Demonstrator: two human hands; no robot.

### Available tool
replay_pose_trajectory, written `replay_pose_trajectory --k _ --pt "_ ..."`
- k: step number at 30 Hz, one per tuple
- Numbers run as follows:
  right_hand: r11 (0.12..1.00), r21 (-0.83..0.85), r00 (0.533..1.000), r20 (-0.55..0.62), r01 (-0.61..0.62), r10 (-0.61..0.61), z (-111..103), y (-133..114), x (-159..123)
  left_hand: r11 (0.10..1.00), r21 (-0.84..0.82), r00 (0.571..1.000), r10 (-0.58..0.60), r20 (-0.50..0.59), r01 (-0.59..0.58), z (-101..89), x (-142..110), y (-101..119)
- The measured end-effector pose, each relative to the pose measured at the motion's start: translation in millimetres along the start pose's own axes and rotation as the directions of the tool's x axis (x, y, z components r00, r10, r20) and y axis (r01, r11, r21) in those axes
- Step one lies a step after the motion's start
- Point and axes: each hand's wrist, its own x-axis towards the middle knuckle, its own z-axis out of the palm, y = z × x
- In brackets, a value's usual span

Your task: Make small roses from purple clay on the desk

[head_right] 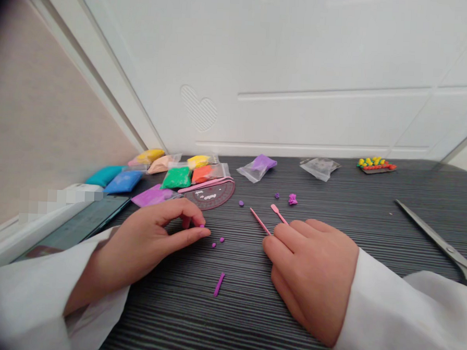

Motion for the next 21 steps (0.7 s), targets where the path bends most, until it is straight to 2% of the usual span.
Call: replay_pose_trajectory --k 3,8,14,18,21 --pt "1.0 0.001 1.0 0.005 -0.007 0.007 -0.5 -0.3 -0.1 1.0 0.013 1.0 0.011 -0.019 -0.011 -0.3 -0.5 0.2" --pt "1.0 0.002 1.0 0.015 -0.009 0.009 -0.1 0.1 0.2 0.998 -0.03 0.999 0.052 0.014 -0.052 -1.1 -1.6 -1.8" --pt "1.0 0.01 1.0 0.015 -0.007 0.007 0.1 0.9 0.4 0.999 -0.029 1.0 0.025 0.016 -0.025 -1.2 -2.1 -1.2" --pt "1.0 0.0 1.0 0.019 -0.005 0.005 -0.8 1.2 0.3 1.0 -0.007 1.0 -0.003 -0.023 0.003 -0.2 -1.6 -1.2" --pt "1.0 -0.001 1.0 0.017 -0.003 0.003 -0.9 1.4 0.3 1.0 -0.016 0.999 0.023 -0.031 -0.023 1.3 -1.1 -3.4"
